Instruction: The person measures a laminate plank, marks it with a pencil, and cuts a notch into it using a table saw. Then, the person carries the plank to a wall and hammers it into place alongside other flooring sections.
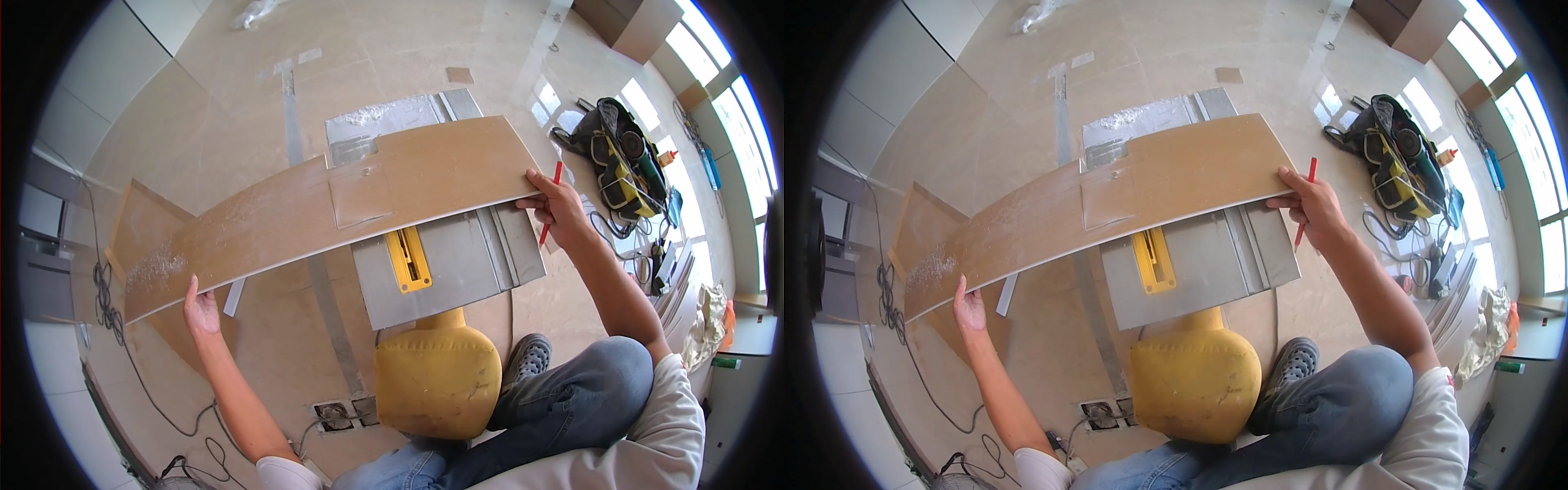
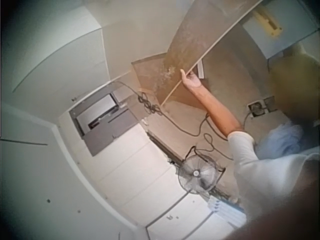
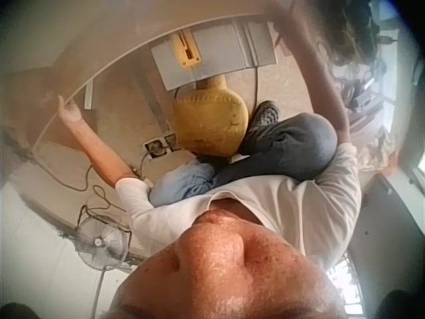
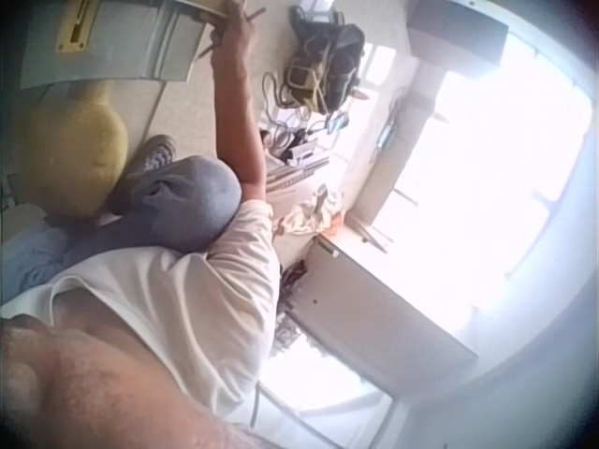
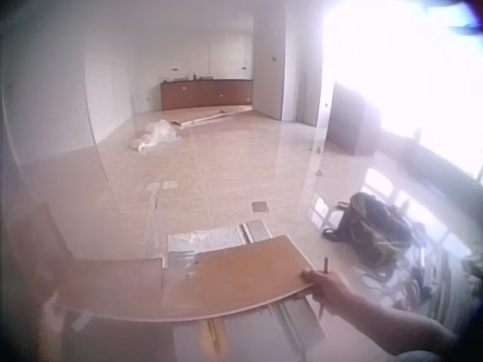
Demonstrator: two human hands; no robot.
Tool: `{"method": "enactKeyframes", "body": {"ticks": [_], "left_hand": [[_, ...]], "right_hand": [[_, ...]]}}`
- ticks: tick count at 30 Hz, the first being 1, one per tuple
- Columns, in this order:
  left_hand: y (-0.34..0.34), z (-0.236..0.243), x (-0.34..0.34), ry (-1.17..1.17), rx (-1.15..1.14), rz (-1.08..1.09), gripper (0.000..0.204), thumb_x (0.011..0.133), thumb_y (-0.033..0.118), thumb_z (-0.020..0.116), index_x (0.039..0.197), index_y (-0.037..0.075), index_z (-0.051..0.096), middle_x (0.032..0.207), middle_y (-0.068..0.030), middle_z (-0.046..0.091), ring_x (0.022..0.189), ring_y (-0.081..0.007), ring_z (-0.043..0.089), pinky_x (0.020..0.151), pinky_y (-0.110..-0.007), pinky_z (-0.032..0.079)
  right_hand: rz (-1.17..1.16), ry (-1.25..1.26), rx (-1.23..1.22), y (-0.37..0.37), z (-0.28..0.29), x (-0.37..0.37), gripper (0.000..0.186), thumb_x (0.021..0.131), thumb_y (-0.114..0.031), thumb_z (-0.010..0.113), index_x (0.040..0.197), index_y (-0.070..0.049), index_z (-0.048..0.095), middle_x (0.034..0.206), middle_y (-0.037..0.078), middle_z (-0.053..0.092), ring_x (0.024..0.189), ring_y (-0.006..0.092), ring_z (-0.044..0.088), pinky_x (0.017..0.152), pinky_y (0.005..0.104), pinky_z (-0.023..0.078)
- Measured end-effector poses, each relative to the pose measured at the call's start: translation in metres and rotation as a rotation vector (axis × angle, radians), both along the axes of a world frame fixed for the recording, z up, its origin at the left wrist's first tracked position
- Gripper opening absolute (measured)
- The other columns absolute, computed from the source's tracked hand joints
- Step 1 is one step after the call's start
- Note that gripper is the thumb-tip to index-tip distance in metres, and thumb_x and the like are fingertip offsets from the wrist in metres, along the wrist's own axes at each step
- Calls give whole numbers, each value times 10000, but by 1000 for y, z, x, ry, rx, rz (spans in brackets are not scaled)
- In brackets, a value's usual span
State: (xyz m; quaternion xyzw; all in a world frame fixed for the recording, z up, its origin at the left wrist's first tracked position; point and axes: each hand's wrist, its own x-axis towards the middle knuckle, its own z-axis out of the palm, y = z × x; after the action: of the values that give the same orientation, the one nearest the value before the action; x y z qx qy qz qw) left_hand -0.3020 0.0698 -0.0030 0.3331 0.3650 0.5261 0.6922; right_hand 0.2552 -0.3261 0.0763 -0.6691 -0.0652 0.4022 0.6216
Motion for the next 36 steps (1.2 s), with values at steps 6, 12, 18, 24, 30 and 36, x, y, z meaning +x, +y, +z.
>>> {"method": "enactKeyframes", "body": {"ticks": [6,12,18,24,30,36], "left_hand": [[0,-6,-4,-29,-9,-6,300,943,36,627,1217,-73,576,1224,-171,649,1093,-255,653,931,-342,580],[3,-11,-12,-49,-16,-23,304,940,33,632,1220,-68,572,1217,-170,650,1102,-260,649,925,-350,584],[-2,-11,-5,-44,-28,-7,300,940,30,631,1218,-65,571,1212,-167,651,1094,-257,653,923,-343,587],[-2,-11,-5,-31,-7,1,311,938,32,636,1225,-65,566,1218,-165,648,1096,-253,650,931,-339,583],[-1,-12,-5,-42,-20,-12,327,934,32,641,1236,-63,560,1224,-164,646,1095,-253,650,925,-336,580],[3,-14,-9,-59,-41,-27,334,933,31,641,1241,-63,554,1227,-164,641,1094,-250,646,923,-334,576]], "right_hand": [[3,-23,-5,1,-1,0,352,970,-324,646,1095,5,661,954,71,724,773,97,715,475,193,305],[0,-15,0,1,-4,0,344,972,-325,647,1075,3,663,938,75,723,755,94,716,461,191,299],[-6,-15,3,0,-2,-1,339,973,-320,646,1066,5,661,919,79,723,743,91,715,451,185,291],[-5,-14,11,0,-2,-2,327,972,-312,647,1052,4,660,916,87,724,741,88,714,446,184,285],[-13,-14,10,0,-3,-1,313,975,-304,644,1041,1,661,913,89,724,736,83,713,445,183,281],[-18,-11,0,2,-1,-3,318,977,-303,637,1051,6,663,918,92,725,731,83,711,442,182,277]]}}
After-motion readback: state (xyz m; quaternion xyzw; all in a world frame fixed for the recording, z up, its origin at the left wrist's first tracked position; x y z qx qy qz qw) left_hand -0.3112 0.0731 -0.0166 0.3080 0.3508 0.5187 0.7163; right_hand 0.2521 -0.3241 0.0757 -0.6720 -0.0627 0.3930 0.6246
